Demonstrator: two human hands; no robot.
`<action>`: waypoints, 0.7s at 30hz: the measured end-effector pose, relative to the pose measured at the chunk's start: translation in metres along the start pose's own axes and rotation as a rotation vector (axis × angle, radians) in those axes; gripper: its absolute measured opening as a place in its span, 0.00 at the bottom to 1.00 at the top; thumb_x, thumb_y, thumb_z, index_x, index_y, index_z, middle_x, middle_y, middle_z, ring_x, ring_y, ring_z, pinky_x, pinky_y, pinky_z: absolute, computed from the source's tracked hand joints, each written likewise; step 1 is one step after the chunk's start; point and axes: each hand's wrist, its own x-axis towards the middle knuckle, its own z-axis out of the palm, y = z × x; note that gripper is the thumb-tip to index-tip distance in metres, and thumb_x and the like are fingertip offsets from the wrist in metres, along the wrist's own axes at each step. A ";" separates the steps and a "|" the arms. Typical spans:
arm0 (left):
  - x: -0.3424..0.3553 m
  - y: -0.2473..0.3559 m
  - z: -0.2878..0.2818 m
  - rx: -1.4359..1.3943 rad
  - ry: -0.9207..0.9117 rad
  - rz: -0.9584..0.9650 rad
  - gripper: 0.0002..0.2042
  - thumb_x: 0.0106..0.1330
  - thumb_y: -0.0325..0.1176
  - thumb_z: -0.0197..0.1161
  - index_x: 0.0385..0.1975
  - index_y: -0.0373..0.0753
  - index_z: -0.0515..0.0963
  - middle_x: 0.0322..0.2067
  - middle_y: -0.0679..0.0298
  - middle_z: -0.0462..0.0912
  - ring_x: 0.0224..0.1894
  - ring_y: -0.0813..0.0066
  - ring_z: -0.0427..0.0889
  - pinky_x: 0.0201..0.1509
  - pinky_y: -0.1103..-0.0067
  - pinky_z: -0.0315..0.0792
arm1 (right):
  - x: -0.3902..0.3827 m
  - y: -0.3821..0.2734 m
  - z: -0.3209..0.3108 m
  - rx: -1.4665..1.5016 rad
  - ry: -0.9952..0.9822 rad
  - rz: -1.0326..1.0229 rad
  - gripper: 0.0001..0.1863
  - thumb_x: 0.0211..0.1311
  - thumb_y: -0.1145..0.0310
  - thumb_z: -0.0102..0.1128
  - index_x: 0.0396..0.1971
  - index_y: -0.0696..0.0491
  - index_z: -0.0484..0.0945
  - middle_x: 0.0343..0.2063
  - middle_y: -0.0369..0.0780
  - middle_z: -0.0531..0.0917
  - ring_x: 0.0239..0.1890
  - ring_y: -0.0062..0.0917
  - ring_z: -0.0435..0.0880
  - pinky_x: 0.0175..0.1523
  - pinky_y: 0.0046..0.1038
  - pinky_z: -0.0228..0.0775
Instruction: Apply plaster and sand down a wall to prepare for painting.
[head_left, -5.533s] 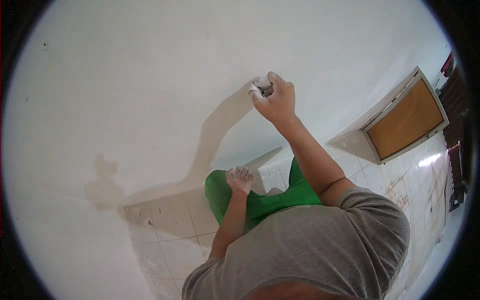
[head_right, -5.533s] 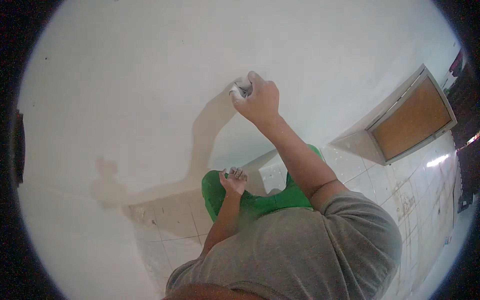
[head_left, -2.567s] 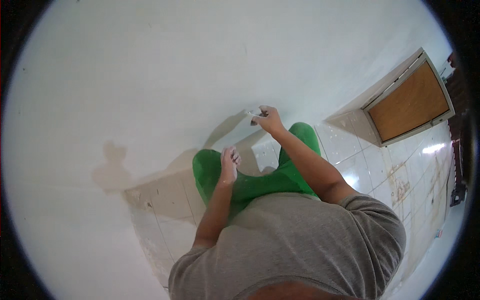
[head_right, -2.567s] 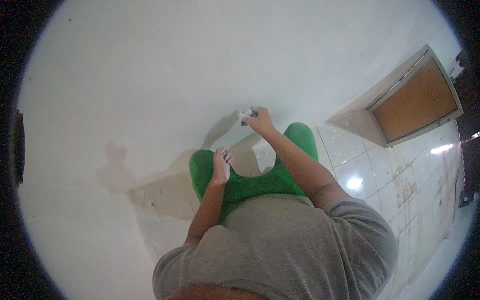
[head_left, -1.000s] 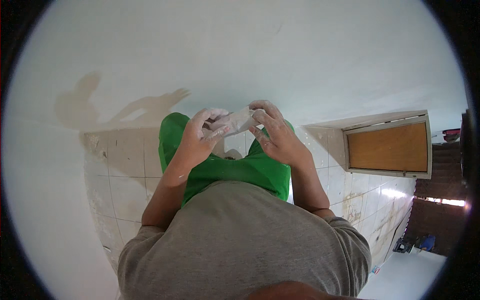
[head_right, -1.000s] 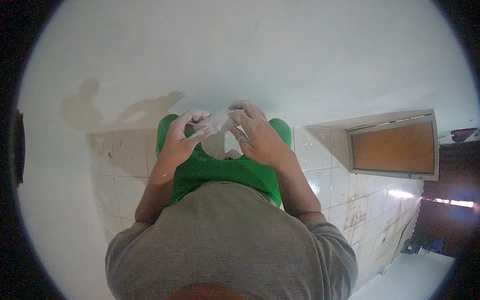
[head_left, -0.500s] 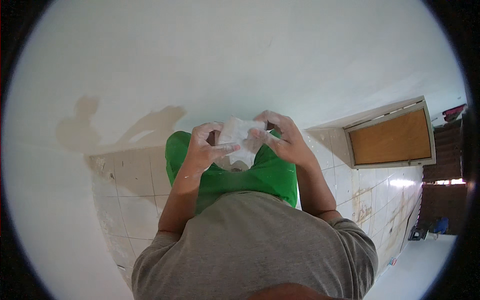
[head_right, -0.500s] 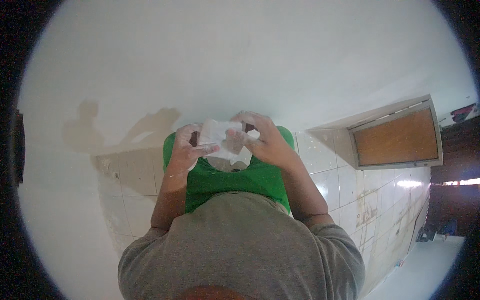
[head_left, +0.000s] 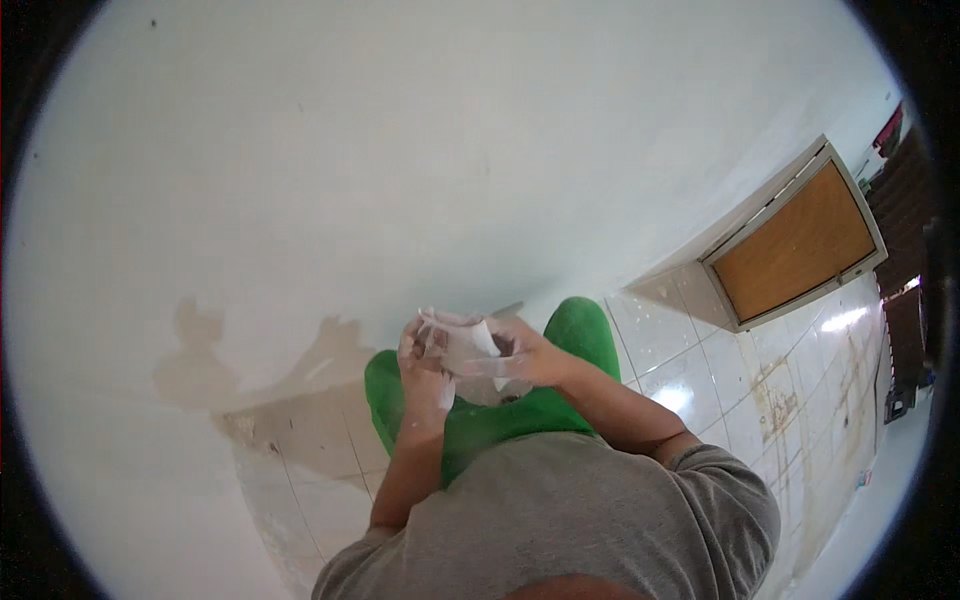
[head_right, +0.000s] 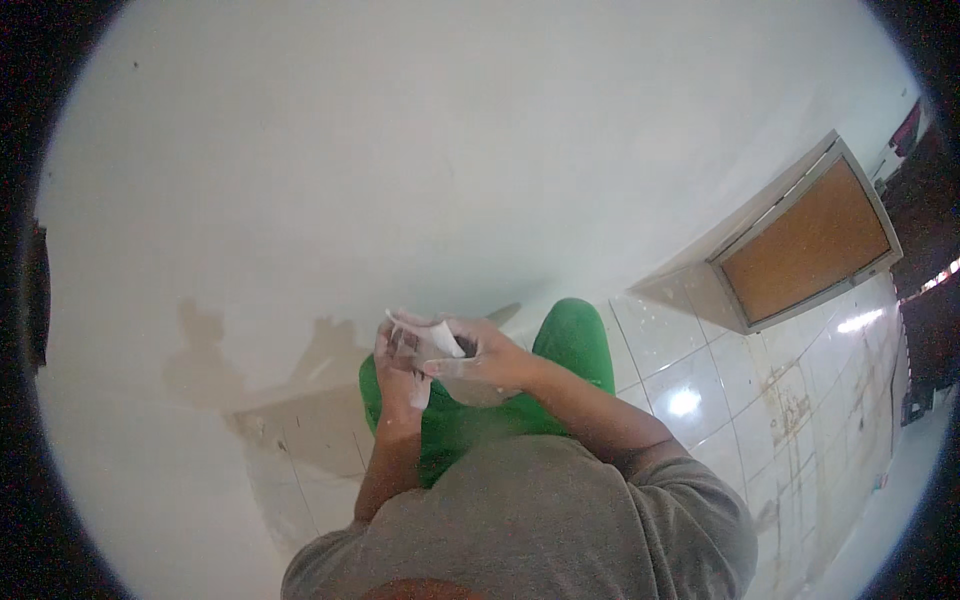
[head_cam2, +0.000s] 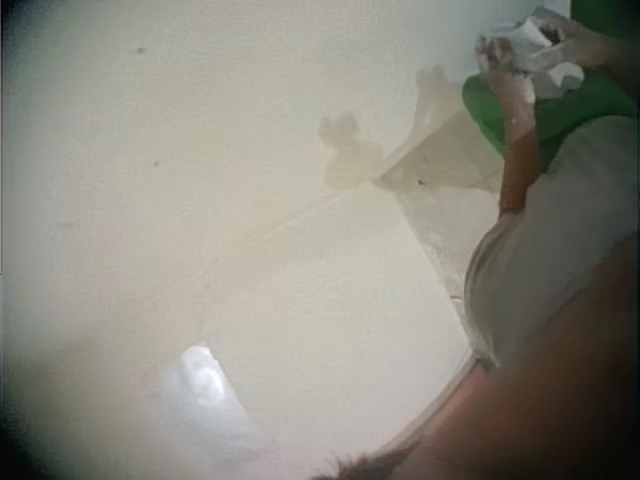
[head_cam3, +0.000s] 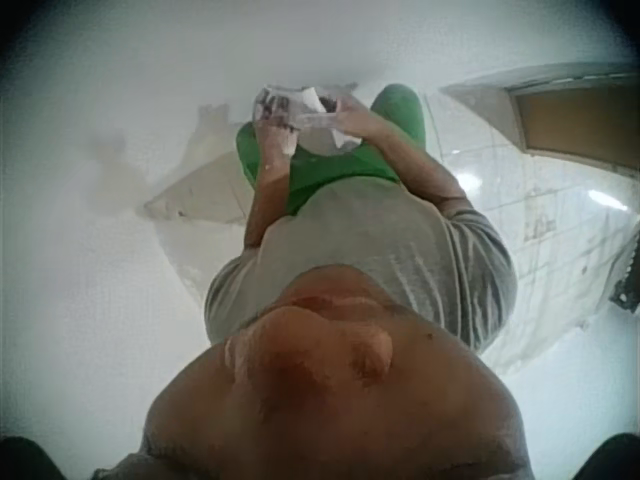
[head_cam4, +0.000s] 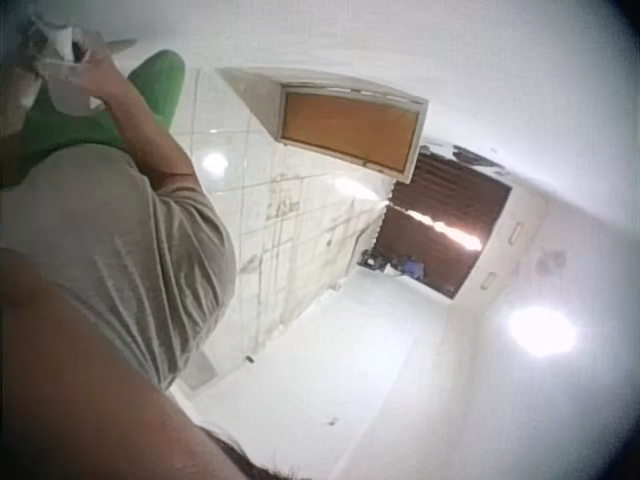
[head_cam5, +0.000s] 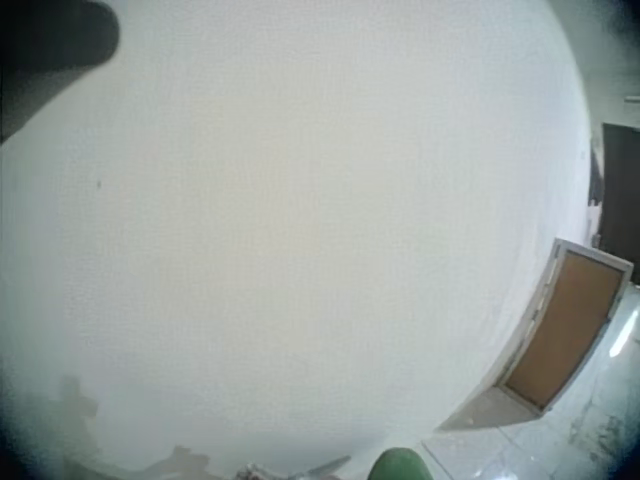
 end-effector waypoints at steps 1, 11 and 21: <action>0.001 -0.002 -0.006 0.007 -0.025 0.007 0.19 0.65 0.24 0.62 0.55 0.36 0.68 0.44 0.60 0.78 0.38 0.74 0.81 0.32 0.77 0.79 | 0.000 0.008 -0.006 -0.244 0.006 0.010 0.23 0.59 0.70 0.68 0.54 0.56 0.75 0.57 0.37 0.73 0.51 0.22 0.75 0.59 0.28 0.65; 0.013 -0.010 -0.053 0.316 -0.281 -0.143 0.14 0.69 0.30 0.55 0.53 0.39 0.69 0.33 0.61 0.79 0.33 0.75 0.79 0.30 0.78 0.74 | -0.003 -0.014 -0.035 -0.774 0.260 -0.321 0.23 0.58 0.83 0.51 0.55 0.57 0.75 0.54 0.49 0.79 0.54 0.38 0.80 0.61 0.35 0.67; 0.022 0.007 -0.066 0.414 -0.199 -0.057 0.07 0.67 0.31 0.56 0.39 0.35 0.75 0.31 0.61 0.79 0.34 0.74 0.78 0.39 0.78 0.70 | 0.061 -0.129 -0.100 -1.038 1.168 -1.011 0.31 0.62 0.84 0.46 0.68 0.57 0.59 0.69 0.49 0.58 0.72 0.43 0.54 0.73 0.42 0.50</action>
